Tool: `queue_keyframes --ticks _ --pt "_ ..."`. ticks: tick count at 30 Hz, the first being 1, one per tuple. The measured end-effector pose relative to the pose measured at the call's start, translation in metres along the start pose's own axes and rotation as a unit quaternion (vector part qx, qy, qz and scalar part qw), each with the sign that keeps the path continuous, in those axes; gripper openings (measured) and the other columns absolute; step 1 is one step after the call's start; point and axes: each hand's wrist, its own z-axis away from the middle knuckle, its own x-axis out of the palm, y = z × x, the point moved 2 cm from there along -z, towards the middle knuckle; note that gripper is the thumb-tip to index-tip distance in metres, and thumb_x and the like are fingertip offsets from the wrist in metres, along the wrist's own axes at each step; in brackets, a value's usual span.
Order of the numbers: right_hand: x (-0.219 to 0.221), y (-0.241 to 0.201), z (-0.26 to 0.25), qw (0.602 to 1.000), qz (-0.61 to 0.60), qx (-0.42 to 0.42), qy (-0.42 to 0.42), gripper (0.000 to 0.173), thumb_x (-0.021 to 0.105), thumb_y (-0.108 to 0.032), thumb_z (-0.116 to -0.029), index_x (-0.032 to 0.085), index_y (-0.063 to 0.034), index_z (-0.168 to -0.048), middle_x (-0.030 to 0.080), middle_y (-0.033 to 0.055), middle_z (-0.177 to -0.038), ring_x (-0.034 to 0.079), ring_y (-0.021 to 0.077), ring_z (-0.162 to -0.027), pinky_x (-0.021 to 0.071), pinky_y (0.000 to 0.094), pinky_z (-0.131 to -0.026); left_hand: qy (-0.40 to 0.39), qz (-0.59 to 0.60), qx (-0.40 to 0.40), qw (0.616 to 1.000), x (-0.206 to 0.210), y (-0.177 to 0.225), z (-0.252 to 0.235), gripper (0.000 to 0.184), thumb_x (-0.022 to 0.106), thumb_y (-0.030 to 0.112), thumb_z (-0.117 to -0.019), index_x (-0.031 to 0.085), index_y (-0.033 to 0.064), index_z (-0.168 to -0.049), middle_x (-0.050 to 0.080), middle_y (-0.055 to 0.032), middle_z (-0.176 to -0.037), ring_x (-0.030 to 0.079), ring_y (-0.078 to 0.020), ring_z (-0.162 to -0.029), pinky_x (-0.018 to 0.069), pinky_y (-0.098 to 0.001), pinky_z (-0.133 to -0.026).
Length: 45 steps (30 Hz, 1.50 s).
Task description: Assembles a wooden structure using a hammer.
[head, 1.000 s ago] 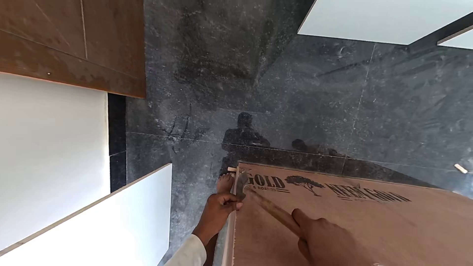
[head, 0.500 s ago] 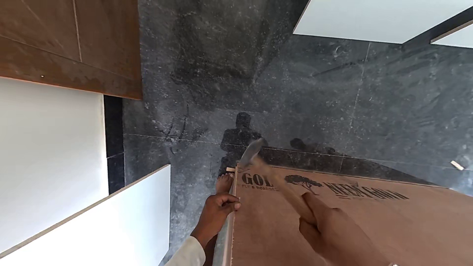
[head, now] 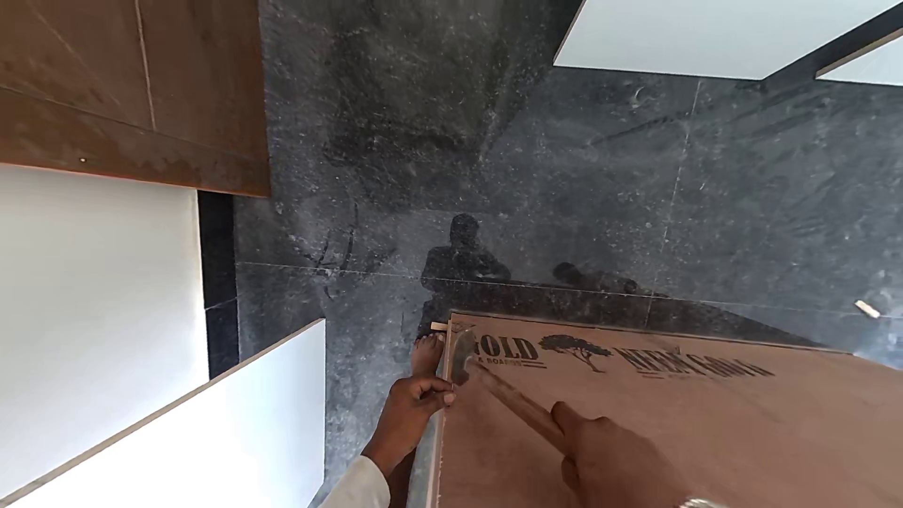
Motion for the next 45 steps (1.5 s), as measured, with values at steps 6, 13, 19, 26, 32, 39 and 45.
queue_keyframes --ticks 6,13,19,26,32,39,45 --pt "-0.004 0.003 0.009 0.98 -0.1 -0.055 0.161 0.042 0.06 -0.021 -0.095 0.055 -0.0067 -0.134 0.069 0.018 -0.088 0.07 0.0377 -0.08 0.0554 0.0555 -0.068 0.009 0.011 -0.019 1.0 0.002 -0.003 0.001 0.01 0.075 0.015 -0.0916 0.078 0.0077 -0.098 0.075 -0.0008 -0.091 0.069 -0.0093 -0.082 0.058 -0.0276 -0.079" --pt "-0.016 0.006 0.014 0.98 -0.098 -0.048 0.164 0.041 0.06 -0.021 -0.0957 0.055 -0.0092 -0.135 0.069 0.0177 -0.089 0.07 0.038 -0.082 0.0548 0.057 -0.069 0.0 0.004 -0.017 1.0 0.003 -0.001 0.0 0.01 0.075 0.015 -0.0912 0.078 0.0081 -0.098 0.075 -0.0006 -0.096 0.069 -0.0091 -0.084 0.0577 -0.0278 -0.08" --pt "0.007 0.0 0.007 1.0 -0.018 0.006 0.022 0.038 0.061 -0.019 -0.0985 0.054 -0.0122 -0.136 0.071 0.0232 -0.105 0.07 0.0445 -0.1 0.0546 0.0626 -0.079 -0.004 -0.001 0.003 1.0 -0.001 -0.001 -0.003 0.009 0.076 0.015 -0.089 0.079 0.0091 -0.095 0.075 0.0002 -0.099 0.068 -0.0077 -0.085 0.0566 -0.0269 -0.08" --pt "-0.014 0.017 0.015 0.951 -0.146 -0.094 0.258 0.032 0.063 -0.019 -0.0908 0.059 -0.0062 -0.119 0.063 0.012 -0.073 0.064 0.0313 -0.064 0.0499 0.052 -0.056 0.031 -0.005 -0.094 0.995 0.002 0.0 0.026 0.05 0.076 0.044 -0.0894 0.071 0.0106 -0.126 0.069 -0.0051 -0.129 0.064 -0.0176 -0.12 0.052 -0.0426 -0.103" --pt "-0.001 0.015 0.0 0.982 -0.1 -0.02 0.159 0.039 0.063 -0.021 -0.0945 0.055 -0.0084 -0.13 0.069 0.0194 -0.087 0.069 0.0396 -0.082 0.0535 0.059 -0.069 -0.014 0.09 -0.19 0.978 0.021 0.014 0.049 0.052 0.08 0.035 -0.087 0.07 0.0084 -0.13 0.075 -0.0044 -0.118 0.071 -0.0148 -0.109 0.0579 -0.0395 -0.099" --pt "0.01 -0.002 -0.014 0.993 -0.042 0.007 0.114 0.04 0.061 -0.022 -0.0965 0.053 -0.012 -0.135 0.071 0.021 -0.098 0.071 0.0421 -0.093 0.0549 0.0598 -0.076 -0.012 0.113 -0.191 0.975 0.023 0.015 0.048 0.051 0.082 0.03 -0.0862 0.069 0.0055 -0.129 0.074 -0.0074 -0.118 0.071 -0.017 -0.108 0.0586 -0.0392 -0.096" --pt "0.019 -0.005 -0.02 0.993 -0.051 -0.005 0.106 0.04 0.062 -0.023 -0.0959 0.054 -0.013 -0.134 0.071 0.0196 -0.097 0.071 0.0397 -0.093 0.0552 0.059 -0.076 -0.011 0.152 -0.181 0.972 0.022 0.016 0.047 0.037 0.081 0.021 -0.0876 0.073 0.0029 -0.118 0.076 -0.0091 -0.106 0.074 -0.0187 -0.098 0.0612 -0.0381 -0.09"
